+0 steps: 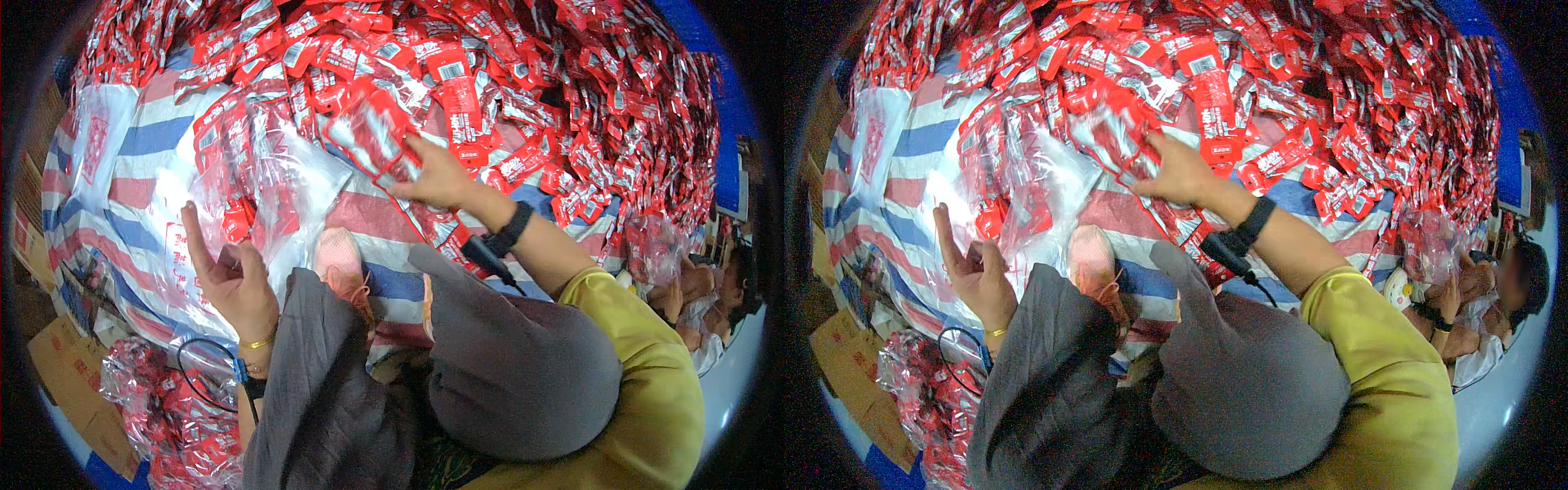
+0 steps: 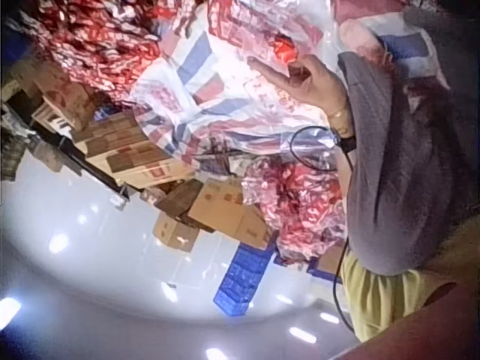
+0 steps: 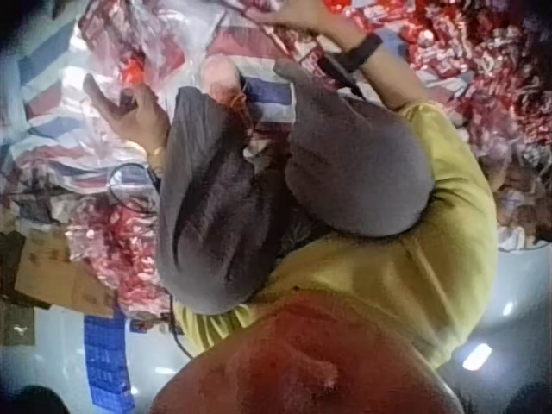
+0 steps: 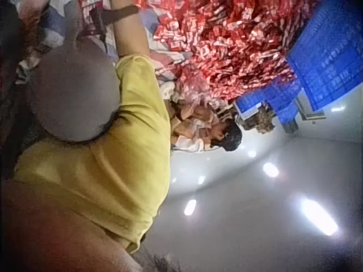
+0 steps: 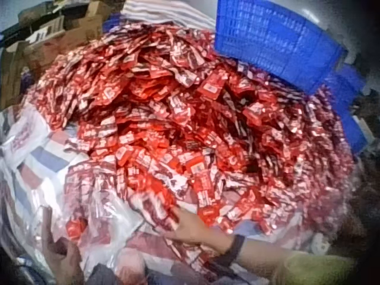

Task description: The recorder sorts small red packets from a large pile into transparent plastic bags while sitting on the floor.

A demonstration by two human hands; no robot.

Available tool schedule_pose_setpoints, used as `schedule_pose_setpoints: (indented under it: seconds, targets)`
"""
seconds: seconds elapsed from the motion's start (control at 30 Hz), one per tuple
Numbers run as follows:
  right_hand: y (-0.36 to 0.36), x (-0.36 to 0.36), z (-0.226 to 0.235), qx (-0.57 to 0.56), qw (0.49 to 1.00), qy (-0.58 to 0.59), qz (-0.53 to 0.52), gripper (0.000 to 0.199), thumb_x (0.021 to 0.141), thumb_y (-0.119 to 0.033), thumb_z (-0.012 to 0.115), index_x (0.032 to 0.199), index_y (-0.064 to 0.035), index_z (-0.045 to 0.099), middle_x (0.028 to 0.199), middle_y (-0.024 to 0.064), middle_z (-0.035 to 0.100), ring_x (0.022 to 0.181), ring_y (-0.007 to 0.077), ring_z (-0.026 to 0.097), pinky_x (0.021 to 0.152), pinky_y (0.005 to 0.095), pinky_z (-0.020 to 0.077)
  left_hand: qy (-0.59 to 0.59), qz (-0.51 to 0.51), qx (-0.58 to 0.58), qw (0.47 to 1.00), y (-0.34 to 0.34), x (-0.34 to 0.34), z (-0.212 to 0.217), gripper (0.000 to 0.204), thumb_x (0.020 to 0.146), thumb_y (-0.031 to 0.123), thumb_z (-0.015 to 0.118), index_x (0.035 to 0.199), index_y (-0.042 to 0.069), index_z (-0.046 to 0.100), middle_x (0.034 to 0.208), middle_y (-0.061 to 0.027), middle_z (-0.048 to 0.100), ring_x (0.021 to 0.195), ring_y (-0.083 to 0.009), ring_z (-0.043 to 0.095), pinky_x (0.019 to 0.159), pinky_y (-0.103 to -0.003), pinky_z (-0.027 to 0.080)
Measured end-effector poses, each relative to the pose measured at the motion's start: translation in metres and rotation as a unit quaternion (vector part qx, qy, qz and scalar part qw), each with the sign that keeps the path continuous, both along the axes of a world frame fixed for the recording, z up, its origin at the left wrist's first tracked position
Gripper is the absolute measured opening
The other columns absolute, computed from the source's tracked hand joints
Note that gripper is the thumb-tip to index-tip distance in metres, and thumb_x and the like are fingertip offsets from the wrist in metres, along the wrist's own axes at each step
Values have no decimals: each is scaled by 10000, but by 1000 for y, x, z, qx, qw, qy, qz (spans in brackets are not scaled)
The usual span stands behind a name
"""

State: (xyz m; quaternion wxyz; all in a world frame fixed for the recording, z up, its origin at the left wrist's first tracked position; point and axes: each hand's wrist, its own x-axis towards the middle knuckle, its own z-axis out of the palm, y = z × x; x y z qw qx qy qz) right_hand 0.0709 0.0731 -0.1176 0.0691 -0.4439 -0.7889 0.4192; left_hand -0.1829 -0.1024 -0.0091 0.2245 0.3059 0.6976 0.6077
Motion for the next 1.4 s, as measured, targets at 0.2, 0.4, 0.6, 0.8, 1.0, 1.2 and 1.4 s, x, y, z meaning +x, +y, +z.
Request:
schedule_pose_setpoints:
  seconds: [0.2, 0.4, 0.6, 0.8, 1.0, 1.2, 1.4]
  targets:
    - [-11, -57, 65, -570, 778, 240, 108, 739, 789, -195, 872, 1422, -36, 525, 1216, 60, 699, 1084, 131, 647, 979, 311, 501, 9, -94, 55, 994, 29, 18, 15, 846, 854, -147, 524, 1628, 29, 233, 1689, -62, 298, 630, 11, 457, 542, -166, 380]
    - [17, -131, 25, -417, 875, 127, 210, 557, 822, -249, 832, 1300, -48, 629, 1170, 61, 711, 1040, 140, 642, 908, 318, 514, 132, -292, -66, 945, 11, 29, 32, 937, 752, -162, 501, 1627, -12, 199, 1679, -184, 286, 845, -46, 593, 670, -192, 466]
    - [64, -205, 51, -376, 908, 180, -30, 524, 895, -414, 755, 1267, -52, 678, 1269, 98, 675, 1111, 190, 608, 949, 373, 489, 98, -335, -29, 937, 23, 37, 41, 895, 803, -98, 534, 1630, 5, 207, 1683, -236, 231, 683, -53, 563, 576, -213, 479]
    - [33, -131, 66, -505, 829, 239, 41, 726, 863, -349, 830, 1461, -158, 465, 1288, 28, 613, 1062, 139, 627, 852, 338, 535, -27, -179, 15, 983, 17, 14, 23, 877, 830, -87, 539, 1630, -17, 185, 1688, -208, 232, 974, -65, 625, 714, -183, 494]
    - [8, -169, 33, -188, 961, 190, -72, 914, 788, -310, 836, 1441, 118, 362, 1270, 300, 615, 1127, 296, 660, 884, 435, 554, 87, -295, 6, 951, 32, 37, 40, 911, 789, -165, 489, 1630, -17, 172, 1724, -136, 165, 888, -30, 584, 735, -201, 490]
    - [-25, -184, 21, 30, 969, 236, 70, 565, 859, -289, 751, 1267, 28, 524, 1146, 331, 648, 1048, 458, 656, 838, 522, 538, 15, -222, -36, 974, 42, 41, 40, 838, 865, -154, 478, 1635, 29, 202, 1693, -100, 268, 824, -10, 525, 660, -173, 434]
    - [45, -61, 10, 174, 934, 145, -277, 708, 793, -354, 868, 1307, 5, 539, 1278, 172, 590, 1157, 331, 603, 958, 444, 508, -28, -31, -1, 999, 33, 8, 15, 790, 898, -121, 523, 1626, 75, 286, 1603, -23, 422, 640, 3, 404, 540, -168, 350]
